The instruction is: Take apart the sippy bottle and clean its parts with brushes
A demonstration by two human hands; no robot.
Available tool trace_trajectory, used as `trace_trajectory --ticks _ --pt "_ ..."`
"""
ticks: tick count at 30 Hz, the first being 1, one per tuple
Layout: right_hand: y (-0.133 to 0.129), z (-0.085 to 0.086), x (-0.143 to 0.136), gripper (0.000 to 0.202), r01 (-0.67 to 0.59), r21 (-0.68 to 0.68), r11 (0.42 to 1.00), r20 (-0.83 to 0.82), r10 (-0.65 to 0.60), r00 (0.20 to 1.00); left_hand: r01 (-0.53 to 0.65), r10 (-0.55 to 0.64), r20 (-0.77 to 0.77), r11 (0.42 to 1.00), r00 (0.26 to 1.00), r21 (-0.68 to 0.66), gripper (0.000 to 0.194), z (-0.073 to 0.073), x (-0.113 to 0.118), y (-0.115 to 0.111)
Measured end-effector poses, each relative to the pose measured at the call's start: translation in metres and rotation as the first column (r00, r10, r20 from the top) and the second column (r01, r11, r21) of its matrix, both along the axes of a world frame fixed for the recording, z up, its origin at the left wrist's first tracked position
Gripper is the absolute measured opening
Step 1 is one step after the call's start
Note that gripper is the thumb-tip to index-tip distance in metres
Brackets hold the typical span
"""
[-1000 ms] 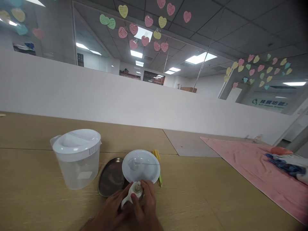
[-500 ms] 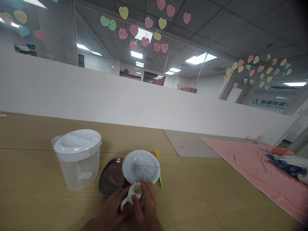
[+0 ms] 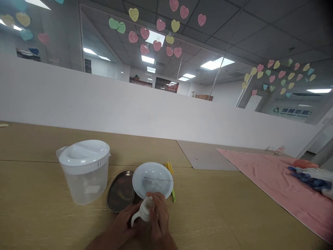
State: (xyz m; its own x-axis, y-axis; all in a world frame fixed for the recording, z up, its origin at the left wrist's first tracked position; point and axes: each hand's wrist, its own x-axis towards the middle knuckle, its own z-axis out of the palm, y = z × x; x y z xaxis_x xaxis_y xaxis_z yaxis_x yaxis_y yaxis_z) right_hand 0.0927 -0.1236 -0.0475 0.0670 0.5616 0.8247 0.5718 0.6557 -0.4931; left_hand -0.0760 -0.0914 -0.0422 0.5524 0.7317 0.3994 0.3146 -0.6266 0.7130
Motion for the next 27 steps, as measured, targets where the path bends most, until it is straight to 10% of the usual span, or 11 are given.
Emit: trace_trajectory --ticks 5,10,16,27 --pt "0.007 0.010 0.013 0.030 0.236 -0.071 0.969 -0.141 -0.244 0.959 0.059 -0.059 -0.001 0.997 0.998 -0.047 0.058 -0.010 0.000 0.004" --pt "-0.001 0.015 0.009 0.040 0.063 0.146 0.987 0.194 -0.091 0.977 0.065 -0.065 0.007 0.997 0.998 -0.037 0.054 -0.015 0.001 0.005" --pt "0.004 0.010 0.009 0.032 0.263 -0.027 0.964 -0.095 -0.264 0.960 0.046 -0.046 -0.003 0.999 0.999 -0.027 0.059 -0.022 -0.002 0.008" --pt "-0.002 0.018 -0.006 0.043 0.097 0.052 0.994 0.159 -0.104 0.982 0.020 -0.020 -0.019 0.999 1.000 -0.040 0.054 -0.019 0.000 0.005"
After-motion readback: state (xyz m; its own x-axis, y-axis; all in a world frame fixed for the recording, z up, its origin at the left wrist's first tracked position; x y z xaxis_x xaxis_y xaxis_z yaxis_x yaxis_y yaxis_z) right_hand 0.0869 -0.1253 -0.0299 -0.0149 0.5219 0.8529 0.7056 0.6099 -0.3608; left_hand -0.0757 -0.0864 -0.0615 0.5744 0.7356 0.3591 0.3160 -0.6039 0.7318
